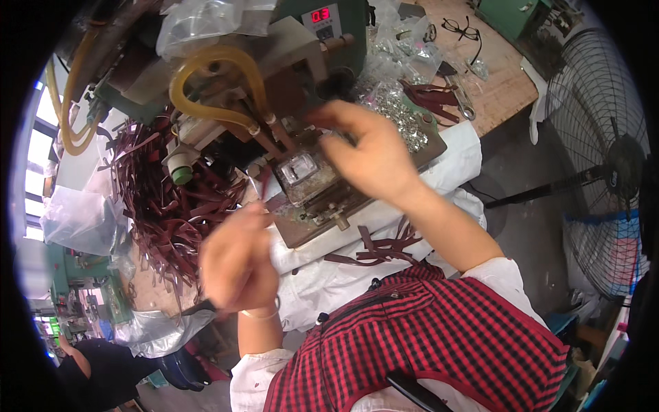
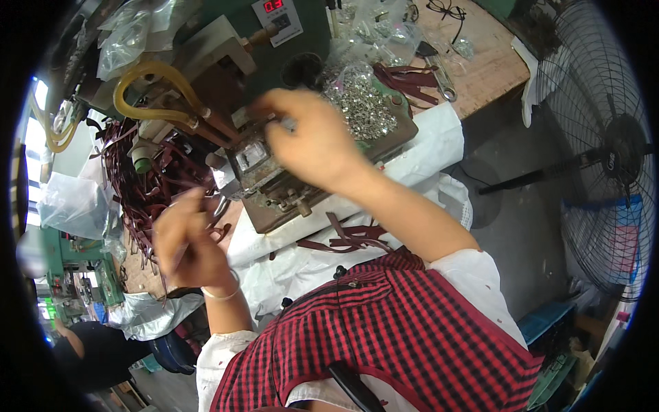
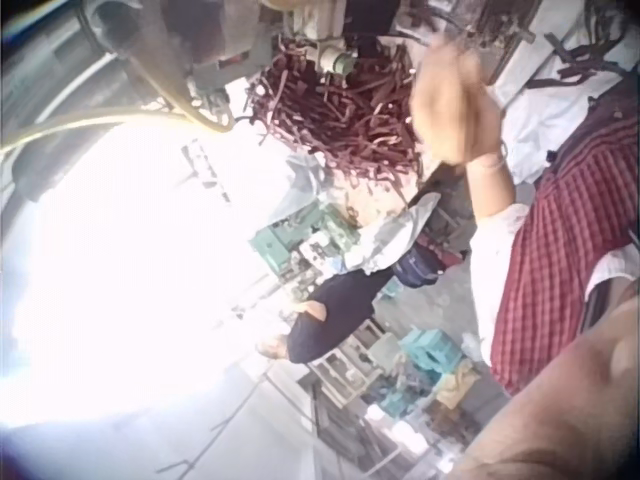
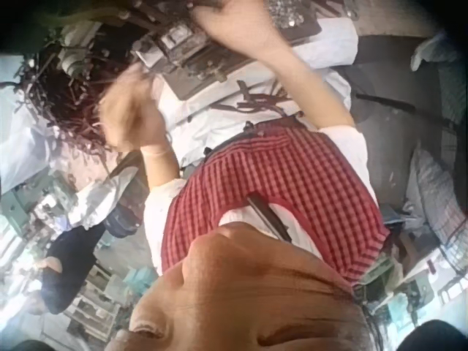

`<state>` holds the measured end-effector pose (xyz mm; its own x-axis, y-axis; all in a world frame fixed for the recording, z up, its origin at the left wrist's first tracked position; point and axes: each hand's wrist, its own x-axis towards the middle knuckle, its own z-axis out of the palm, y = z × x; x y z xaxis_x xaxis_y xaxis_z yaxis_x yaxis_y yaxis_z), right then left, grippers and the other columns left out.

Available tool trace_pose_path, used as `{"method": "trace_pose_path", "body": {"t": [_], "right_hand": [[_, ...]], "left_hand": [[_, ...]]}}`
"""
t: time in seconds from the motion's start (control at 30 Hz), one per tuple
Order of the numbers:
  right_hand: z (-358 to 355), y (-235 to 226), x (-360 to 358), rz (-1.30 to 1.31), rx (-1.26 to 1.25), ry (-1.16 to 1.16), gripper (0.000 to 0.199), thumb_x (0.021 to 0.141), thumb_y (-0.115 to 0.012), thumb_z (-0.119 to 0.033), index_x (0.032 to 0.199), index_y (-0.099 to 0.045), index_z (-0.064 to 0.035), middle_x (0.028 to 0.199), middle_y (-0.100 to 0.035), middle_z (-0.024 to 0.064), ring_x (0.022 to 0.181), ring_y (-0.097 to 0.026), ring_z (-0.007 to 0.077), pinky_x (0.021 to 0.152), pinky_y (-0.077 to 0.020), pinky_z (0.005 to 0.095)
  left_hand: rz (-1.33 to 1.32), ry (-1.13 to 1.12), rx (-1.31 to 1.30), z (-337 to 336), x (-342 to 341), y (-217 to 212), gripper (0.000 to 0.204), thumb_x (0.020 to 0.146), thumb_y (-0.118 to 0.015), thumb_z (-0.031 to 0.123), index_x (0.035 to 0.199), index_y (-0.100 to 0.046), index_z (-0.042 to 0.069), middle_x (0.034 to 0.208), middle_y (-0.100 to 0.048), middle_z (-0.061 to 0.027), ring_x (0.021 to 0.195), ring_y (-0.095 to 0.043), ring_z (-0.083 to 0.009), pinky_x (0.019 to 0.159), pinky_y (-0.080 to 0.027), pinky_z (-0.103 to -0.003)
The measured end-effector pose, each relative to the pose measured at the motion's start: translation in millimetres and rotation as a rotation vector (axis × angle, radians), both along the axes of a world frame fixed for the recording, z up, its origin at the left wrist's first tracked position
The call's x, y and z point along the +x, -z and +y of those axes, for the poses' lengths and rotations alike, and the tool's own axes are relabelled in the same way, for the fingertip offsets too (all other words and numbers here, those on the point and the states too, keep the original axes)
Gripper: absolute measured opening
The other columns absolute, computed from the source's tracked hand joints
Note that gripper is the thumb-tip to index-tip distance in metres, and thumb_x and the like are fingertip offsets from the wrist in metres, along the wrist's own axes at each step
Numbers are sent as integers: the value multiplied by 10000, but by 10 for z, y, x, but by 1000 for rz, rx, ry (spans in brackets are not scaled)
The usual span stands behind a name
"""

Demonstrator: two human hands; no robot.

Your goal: The person repeatedly picks maroon leather straps and small metal hardware from piles on the table, inserts the hardware into the strap ends, and places the assembled units into a machine to press or secure them. The person continues this cycle throughout the clip.

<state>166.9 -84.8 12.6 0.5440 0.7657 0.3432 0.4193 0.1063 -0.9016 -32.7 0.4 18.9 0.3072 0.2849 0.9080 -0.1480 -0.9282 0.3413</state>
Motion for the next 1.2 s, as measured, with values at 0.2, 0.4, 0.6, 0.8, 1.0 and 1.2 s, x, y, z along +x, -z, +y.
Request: {"method": "trace_pose_path", "body": {"t": [0.2, 0.4, 0.6, 0.8, 1.0, 1.2], "right_hand": [[-307, 840, 571, -794, -418, 535, 189, 767, -725, -109, 951, -749, -73, 1266, -646, 130, 1283, -541, 312, 894, -526, 474], [-488, 1074, 614, -157, 39, 614, 161, 868, -733, -115, 1012, -736, -42, 943, -731, 103, 912, -687, 253, 838, -522, 334], [-203, 865, 532, 440, 228, 393, 164, 930, -709, -92, 1054, -721, 15, 970, -726, 46, 859, -645, 96, 785, -495, 224], [-132, 151, 250, 675, 228, -167, 179, 914, -717, -63, 1077, -727, 11, 967, -727, 58, 869, -664, 116, 790, -521, 246], [107, 55, -164, 48, 152, 22, 171, 863, -720, -96, 1006, -702, -6, 935, -739, 129, 871, -713, 195, 818, -541, 312], [153, 78, -346, 314, 136, -38, 334, 894, -645, -44, 1215, -575, 15, 944, -743, 152, 847, -719, 236, 795, -538, 330]], "left_hand": [[37, 1, -384, 247, -67, -614, 123, 951, -644, -15, 1005, -667, -123, 957, -711, -214, 643, -685, -178, 567, -536, -220], [13, 57, -462, 412, 42, -548, 101, 945, -660, -29, 1009, -673, -106, 959, -722, -164, 680, -696, -161, 589, -520, -200], [-12, 94, -311, 192, -70, -441, 124, 968, -637, 23, 997, -674, -92, 924, -719, -193, 625, -675, -187, 560, -534, -245], [-165, 79, -787, 197, -232, 85, 114, 983, -630, 45, 991, -643, -67, 950, -703, -171, 630, -667, -170, 571, -543, -243], [-172, 107, -573, 208, -220, -208, 113, 984, -633, 57, 1014, -655, -50, 957, -696, -178, 638, -670, -174, 559, -528, -233], [-159, 69, -561, 362, 106, -459, 127, 970, -662, 34, 1004, -658, -88, 914, -706, -154, 657, -698, -188, 593, -566, -233]]}}
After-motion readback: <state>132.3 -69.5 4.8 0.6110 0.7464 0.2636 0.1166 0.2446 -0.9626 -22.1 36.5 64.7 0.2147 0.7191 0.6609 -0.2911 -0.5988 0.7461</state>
